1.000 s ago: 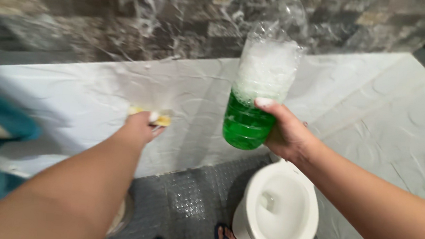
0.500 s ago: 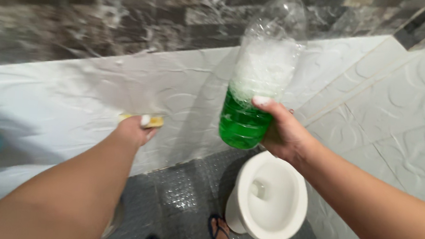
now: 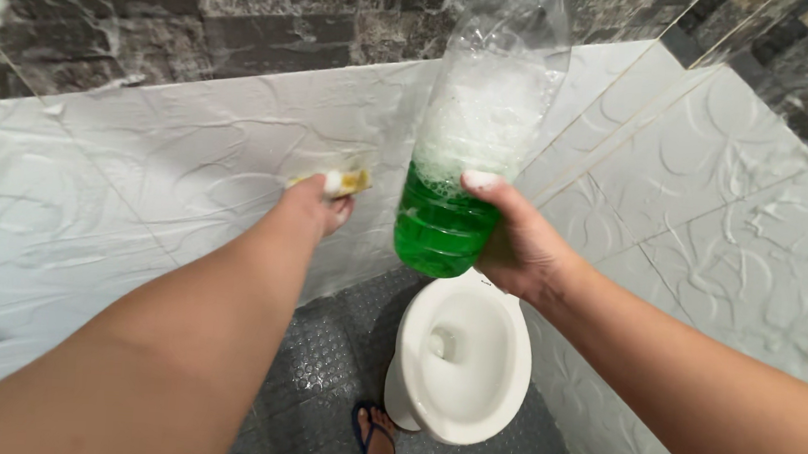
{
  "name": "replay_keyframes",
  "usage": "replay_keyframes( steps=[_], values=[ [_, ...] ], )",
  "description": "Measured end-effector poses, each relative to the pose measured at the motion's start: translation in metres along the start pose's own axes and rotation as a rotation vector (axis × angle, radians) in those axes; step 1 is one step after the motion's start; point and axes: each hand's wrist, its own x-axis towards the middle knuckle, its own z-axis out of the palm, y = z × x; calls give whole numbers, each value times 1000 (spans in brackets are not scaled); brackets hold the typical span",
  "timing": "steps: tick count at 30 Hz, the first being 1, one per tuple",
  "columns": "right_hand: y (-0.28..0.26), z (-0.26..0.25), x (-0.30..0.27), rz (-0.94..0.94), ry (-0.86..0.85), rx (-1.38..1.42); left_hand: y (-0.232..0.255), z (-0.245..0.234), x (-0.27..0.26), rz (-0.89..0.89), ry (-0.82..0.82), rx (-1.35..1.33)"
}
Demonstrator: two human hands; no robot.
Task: The person scrubs the tiled bathroom wall using a sponge and a green liquid soap bottle. They repeatedly apply soap to the sponge and wipe the wall surface, moving across different sections of the wall.
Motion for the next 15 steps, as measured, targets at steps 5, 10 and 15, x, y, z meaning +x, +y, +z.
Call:
replay_keyframes(
  steps=[5,10,15],
  values=[
    [0,-14,2,11,32,-11,41,-93,32,91,76,18],
    [-6,-22,2,15,34,-4,107,-164,43,171,227,-130],
    [-11,-28,10,5,40,39,60,-113,53,89,28,-75]
  ],
)
